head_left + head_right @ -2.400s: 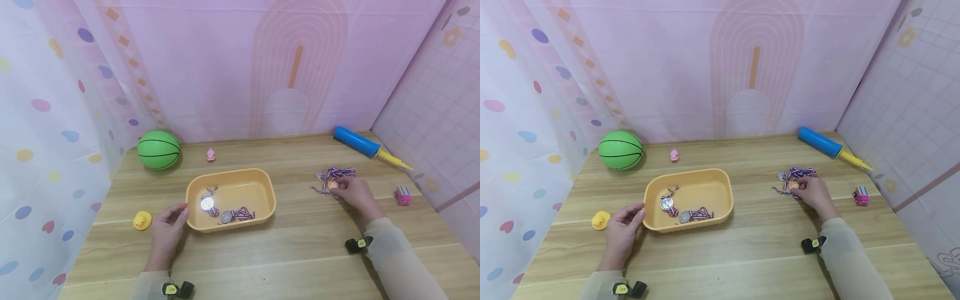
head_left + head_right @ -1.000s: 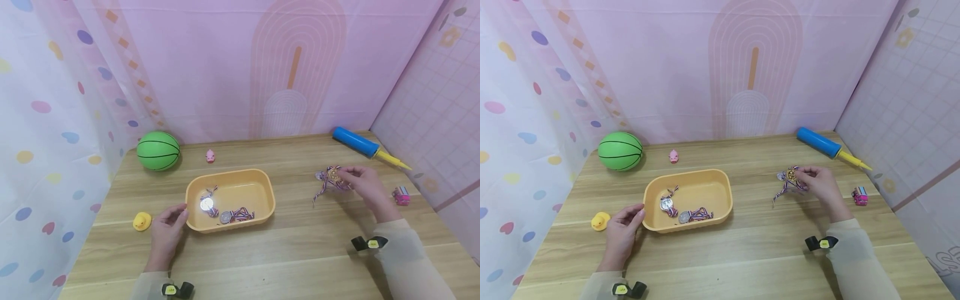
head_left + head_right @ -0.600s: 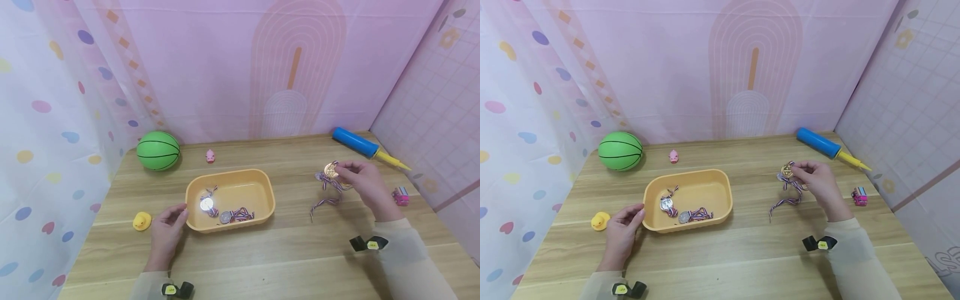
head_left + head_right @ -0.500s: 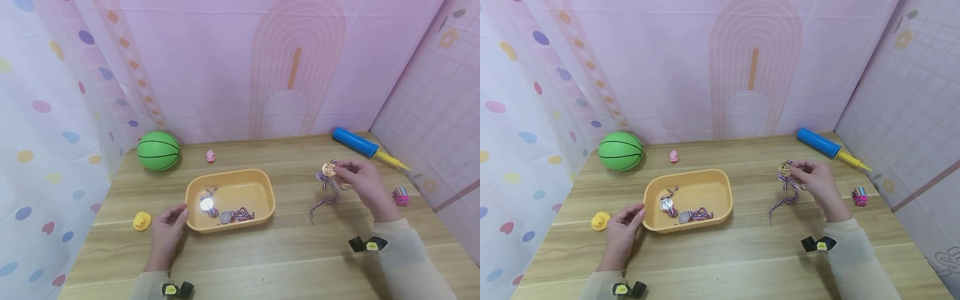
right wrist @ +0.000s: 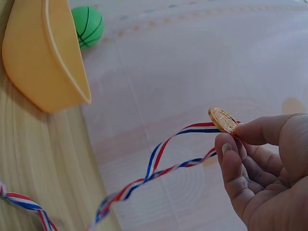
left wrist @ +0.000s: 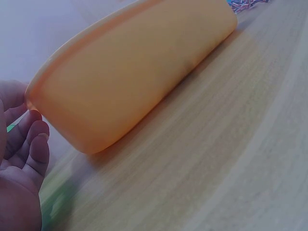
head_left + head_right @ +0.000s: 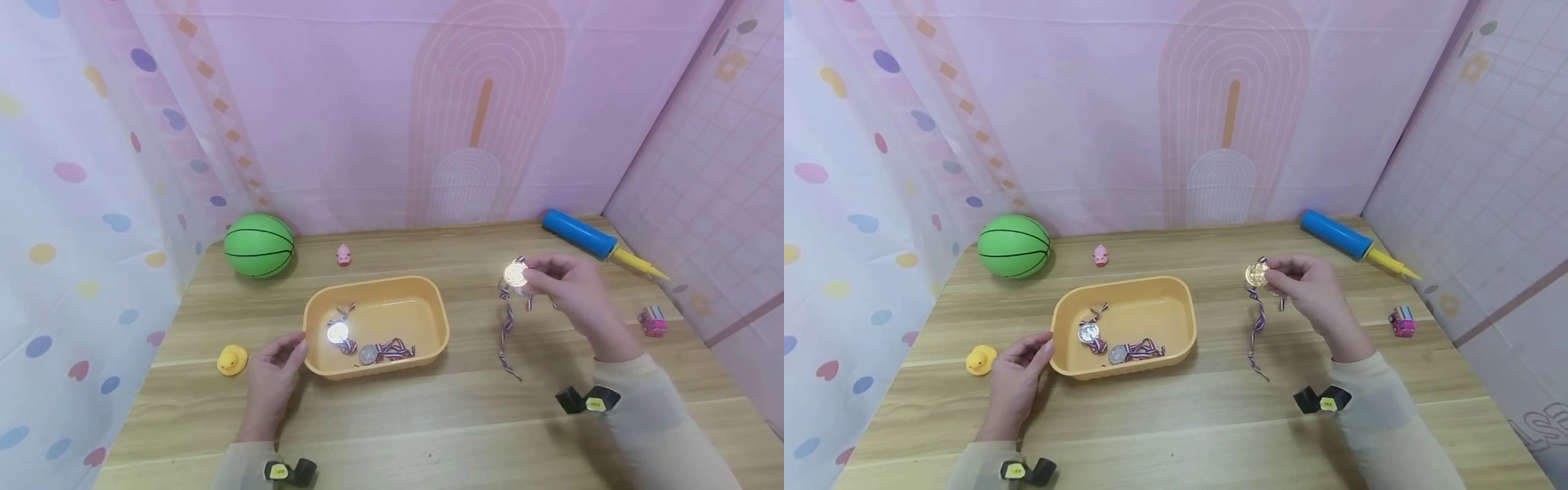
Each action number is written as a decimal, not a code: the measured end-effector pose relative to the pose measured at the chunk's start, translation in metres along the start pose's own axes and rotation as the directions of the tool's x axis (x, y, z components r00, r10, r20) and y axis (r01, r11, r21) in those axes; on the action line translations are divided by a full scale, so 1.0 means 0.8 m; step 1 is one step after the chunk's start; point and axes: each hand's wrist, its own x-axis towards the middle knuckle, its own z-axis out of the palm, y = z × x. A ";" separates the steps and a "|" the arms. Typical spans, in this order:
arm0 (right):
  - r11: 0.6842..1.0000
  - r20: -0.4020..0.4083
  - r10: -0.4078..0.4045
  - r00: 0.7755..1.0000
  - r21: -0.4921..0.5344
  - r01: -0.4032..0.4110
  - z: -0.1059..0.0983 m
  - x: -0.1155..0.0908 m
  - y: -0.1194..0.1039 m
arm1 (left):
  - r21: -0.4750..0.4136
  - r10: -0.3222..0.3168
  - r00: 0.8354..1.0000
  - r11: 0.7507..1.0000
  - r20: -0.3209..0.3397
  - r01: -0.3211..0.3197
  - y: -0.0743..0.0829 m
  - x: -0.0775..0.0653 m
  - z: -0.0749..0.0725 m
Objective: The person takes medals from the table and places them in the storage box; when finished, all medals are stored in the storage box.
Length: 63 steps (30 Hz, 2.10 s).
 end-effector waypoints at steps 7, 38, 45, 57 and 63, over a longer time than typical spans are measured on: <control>1.000 0.040 -0.012 0.999 0.027 0.011 0.020 0.006 -0.018 | 0.024 0.001 1.000 1.000 0.007 -0.001 0.000 0.001 -0.001; 0.979 0.088 -0.202 0.975 0.013 0.202 0.074 0.040 -0.118 | -0.020 0.005 1.000 1.000 0.001 -0.005 0.001 0.001 0.001; 0.974 0.128 -0.211 0.969 0.108 0.198 0.093 0.055 -0.140 | -0.017 0.000 1.000 1.000 0.009 0.000 -0.002 0.001 0.001; 0.934 0.192 -0.328 0.925 0.213 0.287 0.116 0.069 -0.174 | -0.003 0.019 1.000 1.000 0.007 -0.019 -0.005 0.002 0.002; 0.915 0.196 -0.387 0.901 0.204 0.349 0.125 0.069 -0.198 | 0.004 -0.007 1.000 1.000 0.004 0.007 -0.007 0.004 0.001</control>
